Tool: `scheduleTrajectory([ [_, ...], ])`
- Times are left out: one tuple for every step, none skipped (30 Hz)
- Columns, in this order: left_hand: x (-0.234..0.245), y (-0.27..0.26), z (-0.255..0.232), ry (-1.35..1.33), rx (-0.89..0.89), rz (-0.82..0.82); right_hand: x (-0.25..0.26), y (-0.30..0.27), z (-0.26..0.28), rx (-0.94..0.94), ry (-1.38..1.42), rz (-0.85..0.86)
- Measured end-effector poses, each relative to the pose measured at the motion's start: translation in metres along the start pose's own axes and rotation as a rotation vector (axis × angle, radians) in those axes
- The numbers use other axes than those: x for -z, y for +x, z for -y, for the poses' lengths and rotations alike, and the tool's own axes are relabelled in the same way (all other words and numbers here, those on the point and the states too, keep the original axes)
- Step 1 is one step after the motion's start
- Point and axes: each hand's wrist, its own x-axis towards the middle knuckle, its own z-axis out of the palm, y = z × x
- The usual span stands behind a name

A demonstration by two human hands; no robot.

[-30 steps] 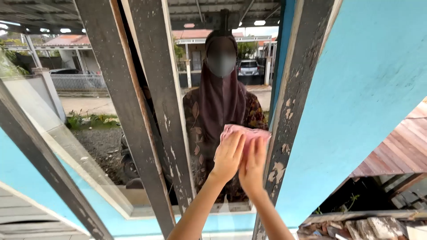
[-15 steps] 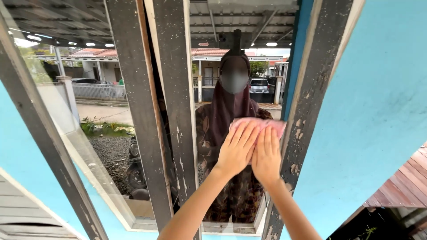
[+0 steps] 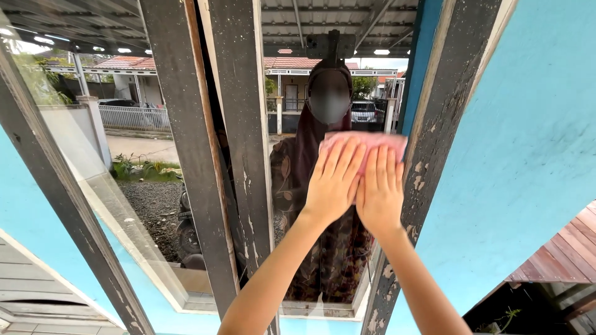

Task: Wiping a window pane with a pink cloth.

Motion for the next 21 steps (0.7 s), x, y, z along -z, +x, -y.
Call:
scheduleTrajectory([
  [0.002, -0.013, -0.004, -0.002, 0.0, 0.003, -0.002, -0.016, 0.004, -0.002, 0.0, 0.003],
  [0.003, -0.026, -0.008, -0.004, -0.004, 0.025, -0.004, -0.031, 0.007, -0.02, 0.031, 0.031],
  [0.004, -0.039, -0.012, -0.005, -0.008, 0.046, -0.006, -0.047, 0.011, -0.039, 0.062, 0.058],
  [0.006, -0.056, -0.017, -0.008, -0.009, 0.047, -0.008, -0.064, 0.015, -0.041, 0.06, 0.059],
  [0.008, -0.073, -0.023, -0.027, -0.013, 0.069, -0.009, -0.082, 0.019, -0.044, 0.073, 0.086],
  [0.009, -0.089, -0.028, -0.044, -0.017, 0.091, -0.011, -0.1, 0.024, -0.045, 0.088, 0.112],
  [0.012, -0.103, -0.032, -0.046, -0.018, 0.091, -0.009, -0.114, 0.027, -0.047, 0.087, 0.112],
  [0.013, -0.117, -0.035, -0.022, -0.02, 0.106, -0.009, -0.127, 0.03, -0.034, 0.048, 0.109],
  [0.015, -0.131, -0.038, 0.003, -0.022, 0.121, -0.008, -0.14, 0.033, -0.022, 0.009, 0.105],
  [0.019, -0.127, -0.035, 0.005, -0.022, 0.12, -0.005, -0.136, 0.032, -0.02, 0.011, 0.103],
  [0.023, -0.123, -0.031, -0.035, -0.061, 0.267, -0.002, -0.132, 0.03, -0.037, 0.056, 0.17],
  [0.028, -0.12, -0.027, -0.075, -0.097, 0.416, 0.002, -0.128, 0.03, -0.054, 0.104, 0.239],
  [0.024, -0.101, -0.026, -0.072, -0.095, 0.419, -0.002, -0.112, 0.025, -0.052, 0.109, 0.239],
  [0.019, -0.081, -0.024, -0.096, -0.075, 0.22, -0.005, -0.096, 0.02, -0.016, 0.057, 0.149],
  [0.015, -0.062, -0.022, -0.118, -0.055, 0.02, -0.009, -0.08, 0.016, 0.02, 0.006, 0.059],
  [0.014, -0.043, -0.014, -0.111, -0.054, 0.018, -0.006, -0.056, 0.012, 0.024, 0.01, 0.054],
  [0.014, -0.024, -0.007, -0.133, -0.068, 0.032, -0.003, -0.032, 0.008, 0.05, -0.016, 0.006],
  [0.015, -0.007, 0.0, -0.157, -0.08, 0.049, 0.001, -0.009, 0.005, 0.074, -0.041, -0.038],
  [0.011, 0.007, 0.01, -0.152, -0.078, 0.05, 0.004, 0.012, 0.003, 0.077, -0.035, -0.039],
  [0.008, 0.021, 0.021, -0.116, -0.084, 0.068, 0.006, 0.034, 0.001, 0.105, -0.061, -0.061],
  [0.005, 0.035, 0.031, -0.08, -0.091, 0.087, 0.009, 0.055, -0.002, 0.134, -0.087, -0.083],
])
